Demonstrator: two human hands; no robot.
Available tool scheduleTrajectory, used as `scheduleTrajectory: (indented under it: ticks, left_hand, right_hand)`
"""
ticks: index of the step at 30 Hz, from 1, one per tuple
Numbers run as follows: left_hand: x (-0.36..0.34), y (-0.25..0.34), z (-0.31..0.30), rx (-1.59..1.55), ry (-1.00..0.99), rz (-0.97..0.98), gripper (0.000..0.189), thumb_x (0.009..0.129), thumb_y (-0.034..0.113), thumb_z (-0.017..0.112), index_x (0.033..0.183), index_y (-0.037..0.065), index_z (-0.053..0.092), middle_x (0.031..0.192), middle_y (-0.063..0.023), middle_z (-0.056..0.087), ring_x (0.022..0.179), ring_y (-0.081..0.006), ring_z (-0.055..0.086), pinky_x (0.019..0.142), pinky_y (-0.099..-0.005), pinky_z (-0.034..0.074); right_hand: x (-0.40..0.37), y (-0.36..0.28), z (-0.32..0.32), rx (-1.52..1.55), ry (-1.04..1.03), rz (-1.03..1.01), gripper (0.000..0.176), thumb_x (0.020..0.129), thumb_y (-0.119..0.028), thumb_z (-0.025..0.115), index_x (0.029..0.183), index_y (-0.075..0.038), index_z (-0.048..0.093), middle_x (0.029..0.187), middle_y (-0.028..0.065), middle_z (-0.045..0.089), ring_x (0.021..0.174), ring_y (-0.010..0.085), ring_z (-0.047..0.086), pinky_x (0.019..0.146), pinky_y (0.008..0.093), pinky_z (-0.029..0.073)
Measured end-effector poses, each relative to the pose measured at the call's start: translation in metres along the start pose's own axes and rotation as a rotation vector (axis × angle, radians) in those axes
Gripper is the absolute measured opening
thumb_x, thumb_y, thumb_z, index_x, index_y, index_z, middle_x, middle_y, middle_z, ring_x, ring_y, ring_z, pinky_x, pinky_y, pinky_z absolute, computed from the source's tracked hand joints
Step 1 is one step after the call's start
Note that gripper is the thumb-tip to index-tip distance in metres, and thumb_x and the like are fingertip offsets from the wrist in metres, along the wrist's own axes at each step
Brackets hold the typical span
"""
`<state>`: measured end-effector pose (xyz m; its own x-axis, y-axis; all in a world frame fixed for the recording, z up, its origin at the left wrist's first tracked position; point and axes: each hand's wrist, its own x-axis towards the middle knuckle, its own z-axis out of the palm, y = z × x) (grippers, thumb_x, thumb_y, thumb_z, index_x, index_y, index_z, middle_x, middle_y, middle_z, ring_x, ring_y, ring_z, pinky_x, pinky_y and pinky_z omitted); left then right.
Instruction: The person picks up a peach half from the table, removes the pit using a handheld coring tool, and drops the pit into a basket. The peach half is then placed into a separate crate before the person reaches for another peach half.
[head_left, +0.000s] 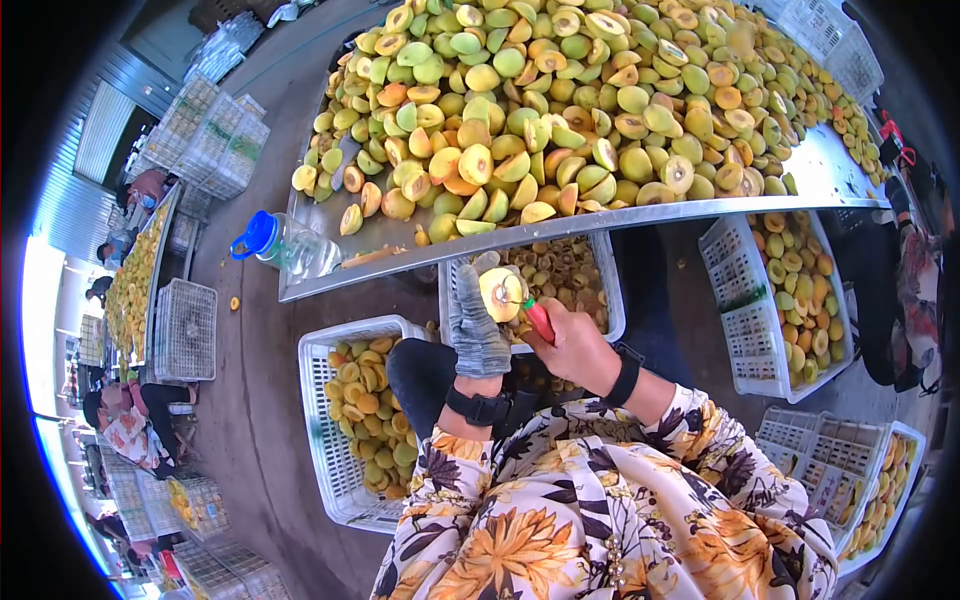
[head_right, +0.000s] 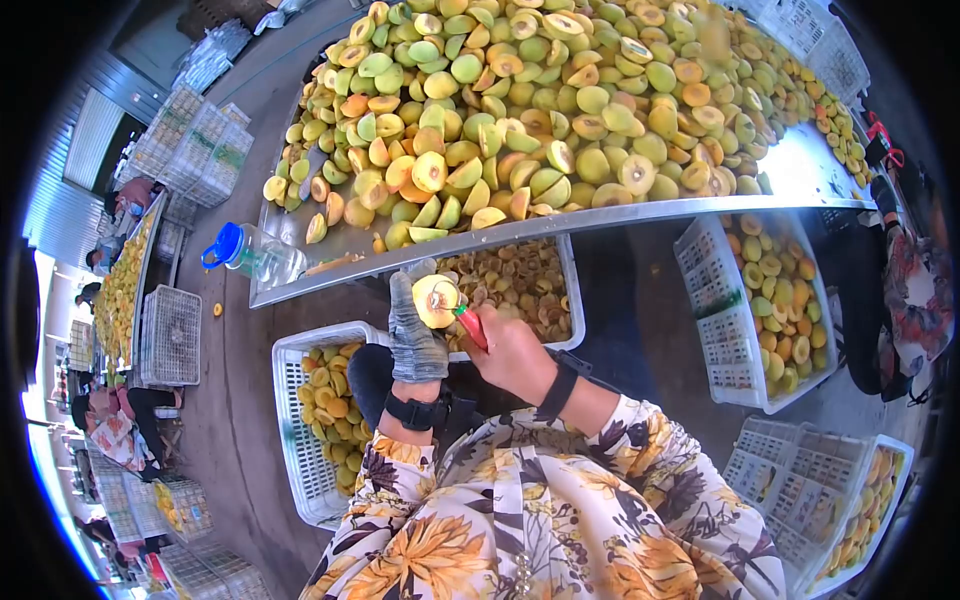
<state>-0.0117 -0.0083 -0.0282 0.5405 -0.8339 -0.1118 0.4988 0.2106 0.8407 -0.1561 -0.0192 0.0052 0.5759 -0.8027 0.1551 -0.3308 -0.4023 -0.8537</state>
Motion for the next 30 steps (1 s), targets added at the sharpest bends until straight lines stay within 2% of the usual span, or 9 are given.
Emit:
scheduleTrajectory:
  ticks: [5,12,15,18,22,25,27,29,30]
  left_hand:
    - [-0.011,0.002,0.015,0.061,-0.078,0.065,0.050,0.087,0.047,0.046,0.113,0.004,0.048,0.093,-0.0131,0.060,0.077,-0.0205,0.060,0.068,-0.0318,0.052]
    - [-0.029,0.012,0.037,0.118,-0.124,0.104,0.052,0.087,0.047,0.047,0.116,0.003,0.046,0.102,-0.0091,0.057,0.086,-0.0189,0.058,0.072,-0.0315,0.052]
    - [-0.028,0.009,0.032,0.117,-0.041,0.100,0.049,0.087,0.045,0.048,0.105,0.001,0.056,0.091,-0.0077,0.060,0.072,-0.0165,0.060,0.063,-0.0266,0.051]
    - [-0.010,0.019,0.009,-0.117,-0.205,-0.325,0.031,0.084,0.029,0.057,0.097,0.000,0.056,0.078,-0.0106,0.062,0.066,-0.0216,0.062,0.054,-0.0304,0.052]
    - [0.007,0.031,0.002,-0.085,-0.241,-0.427,0.027,0.082,0.015,0.060,0.102,0.004,0.045,0.072,-0.0165,0.060,0.059,-0.0251,0.062,0.047,-0.0351,0.054]
    - [0.007,0.024,0.000,-0.176,-0.166,-0.388,0.030,0.083,0.016,0.059,0.105,0.006,0.043,0.073,-0.0162,0.060,0.058,-0.0250,0.061,0.047,-0.0347,0.054]
    - [0.002,0.014,0.003,-0.172,-0.111,-0.260,0.031,0.085,0.021,0.057,0.108,0.006,0.043,0.077,-0.0156,0.060,0.061,-0.0243,0.061,0.049,-0.0339,0.054]
    - [-0.004,0.008,0.004,-0.043,-0.119,-0.204,0.047,0.085,0.045,0.050,0.106,0.003,0.051,0.084,-0.0137,0.061,0.067,-0.0250,0.060,0.059,-0.0340,0.052]
    - [-0.004,0.003,0.006,-0.001,-0.109,-0.125,0.049,0.086,0.046,0.048,0.109,0.003,0.049,0.087,-0.0138,0.060,0.068,-0.0235,0.060,0.061,-0.0330,0.052]
  right_hand:
    - [-0.007,0.002,0.001,0.047,-0.031,0.008,0.021,0.075,-0.008,0.061,0.079,0.000,0.042,0.056,0.0216,0.050,0.054,0.0400,0.053,0.048,0.0408,0.040]
    - [-0.012,-0.001,0.002,0.081,0.013,0.028,0.019,0.074,-0.005,0.058,0.080,0.000,0.041,0.055,0.0215,0.049,0.053,0.0401,0.052,0.047,0.0409,0.040]
    - [-0.019,0.005,0.008,0.099,-0.047,0.081,0.017,0.074,-0.004,0.056,0.083,0.001,0.042,0.056,0.0219,0.049,0.054,0.0406,0.053,0.048,0.0411,0.040]
    - [-0.019,0.008,0.008,0.093,-0.142,0.061,0.018,0.072,-0.004,0.054,0.086,0.002,0.043,0.058,0.0227,0.051,0.057,0.0411,0.054,0.049,0.0419,0.041]
    - [-0.007,0.018,0.009,-0.056,-0.247,-0.058,0.020,0.071,-0.005,0.055,0.085,0.003,0.044,0.059,0.0233,0.053,0.058,0.0408,0.055,0.050,0.0423,0.042]
    - [-0.002,0.019,0.014,-0.017,-0.233,-0.104,0.020,0.071,-0.005,0.056,0.086,0.002,0.044,0.057,0.0221,0.052,0.056,0.0392,0.055,0.050,0.0409,0.043]
    - [-0.002,0.015,0.016,0.078,-0.174,0.048,0.021,0.072,-0.005,0.058,0.086,0.002,0.044,0.057,0.0206,0.051,0.055,0.0377,0.055,0.049,0.0395,0.043]
    - [-0.004,0.016,0.021,0.076,-0.096,0.000,0.021,0.073,-0.006,0.059,0.086,0.001,0.044,0.057,0.0194,0.050,0.053,0.0365,0.054,0.049,0.0386,0.041]
    - [-0.006,0.015,0.021,0.099,-0.071,0.015,0.021,0.073,-0.005,0.059,0.086,0.001,0.045,0.057,0.0197,0.050,0.053,0.0365,0.053,0.049,0.0385,0.041]
